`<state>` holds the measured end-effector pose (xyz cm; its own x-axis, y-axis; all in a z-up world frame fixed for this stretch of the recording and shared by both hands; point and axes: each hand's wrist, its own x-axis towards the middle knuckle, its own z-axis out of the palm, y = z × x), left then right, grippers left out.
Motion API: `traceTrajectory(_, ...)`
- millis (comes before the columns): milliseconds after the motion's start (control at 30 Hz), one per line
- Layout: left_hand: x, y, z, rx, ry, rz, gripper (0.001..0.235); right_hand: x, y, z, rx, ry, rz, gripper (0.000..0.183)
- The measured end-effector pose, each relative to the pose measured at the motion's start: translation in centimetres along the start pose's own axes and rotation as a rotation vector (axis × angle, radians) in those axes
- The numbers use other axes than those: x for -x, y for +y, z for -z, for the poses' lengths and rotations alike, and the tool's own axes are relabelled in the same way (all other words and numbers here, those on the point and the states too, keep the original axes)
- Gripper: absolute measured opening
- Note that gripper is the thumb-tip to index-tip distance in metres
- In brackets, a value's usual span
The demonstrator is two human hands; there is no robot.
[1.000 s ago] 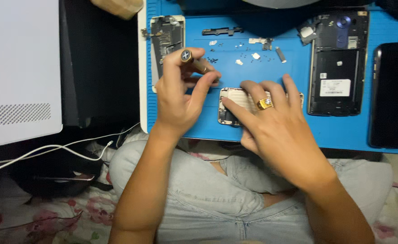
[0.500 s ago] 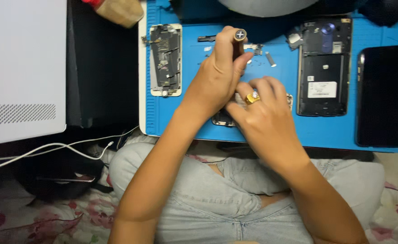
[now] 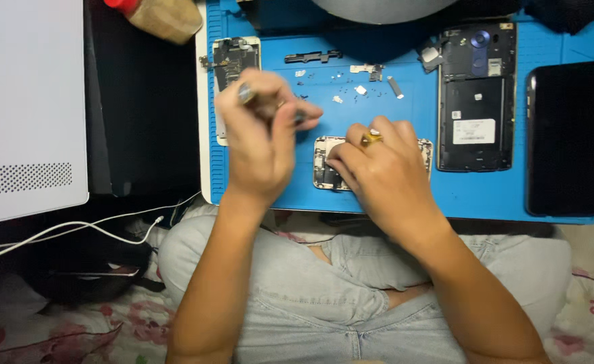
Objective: The person uses a screwdriver to remove screws from the back of a disassembled smartphone. They then peel off a metal shielding plate and place it aside, continuing to remove additional screws from the phone's interior.
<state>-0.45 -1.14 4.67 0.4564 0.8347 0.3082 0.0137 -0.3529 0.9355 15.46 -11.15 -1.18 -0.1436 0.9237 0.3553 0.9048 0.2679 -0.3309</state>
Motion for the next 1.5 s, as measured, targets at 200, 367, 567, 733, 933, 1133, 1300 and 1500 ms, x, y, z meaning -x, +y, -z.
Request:
traceTrajectory(200, 2.5, -0.9, 1.9, -0.004, 0.081, -0.124, 0.022, -0.4, 2.5, 0.8, 0.079, 0.073, -0.119, 0.009)
traceTrajectory(367, 2.7, -1.3, 2.9, 0.045, 0.031, -0.155, 0.018, -1.2, 2.9, -0.3, 0.171, 0.129, -0.194, 0.011)
traceTrajectory(567, 3.1, -1.4, 3.8, 0.065, 0.021, -0.136, 0.021, -0.7, 3.0, -0.1, 0.183, 0.121, -0.166, 0.005)
traceTrajectory(733, 2.9, -1.3, 4.4, -0.114, -0.035, -0.125, 0.02, 0.4, 2.3, 3.1, 0.103, 0.105, -0.202, 0.009)
traceTrajectory(933, 3.5, -2.3, 4.2, -0.265, -0.195, -0.072, 0.037, -0.4, 0.5, 4.9, 0.005, -0.175, -0.048, 0.076)
traceTrajectory(1133, 4.3, -3.8, 3.6, -0.246, -0.227, -0.11, 0.06, -0.1, 0.5, 3.9, -0.002, -0.276, -0.102, 0.078)
traceTrajectory(1300, 4.4, -4.8, 3.1, -0.321, -0.196, -0.21, 0.062, -0.2, 0.8, 3.8, -0.007, -0.277, -0.095, 0.077)
traceTrajectory(1500, 4.2, -4.9, 3.1, -0.347, -0.201, -0.216, 0.06, -0.1, 0.8, 3.7, -0.009, -0.277, -0.099, 0.077)
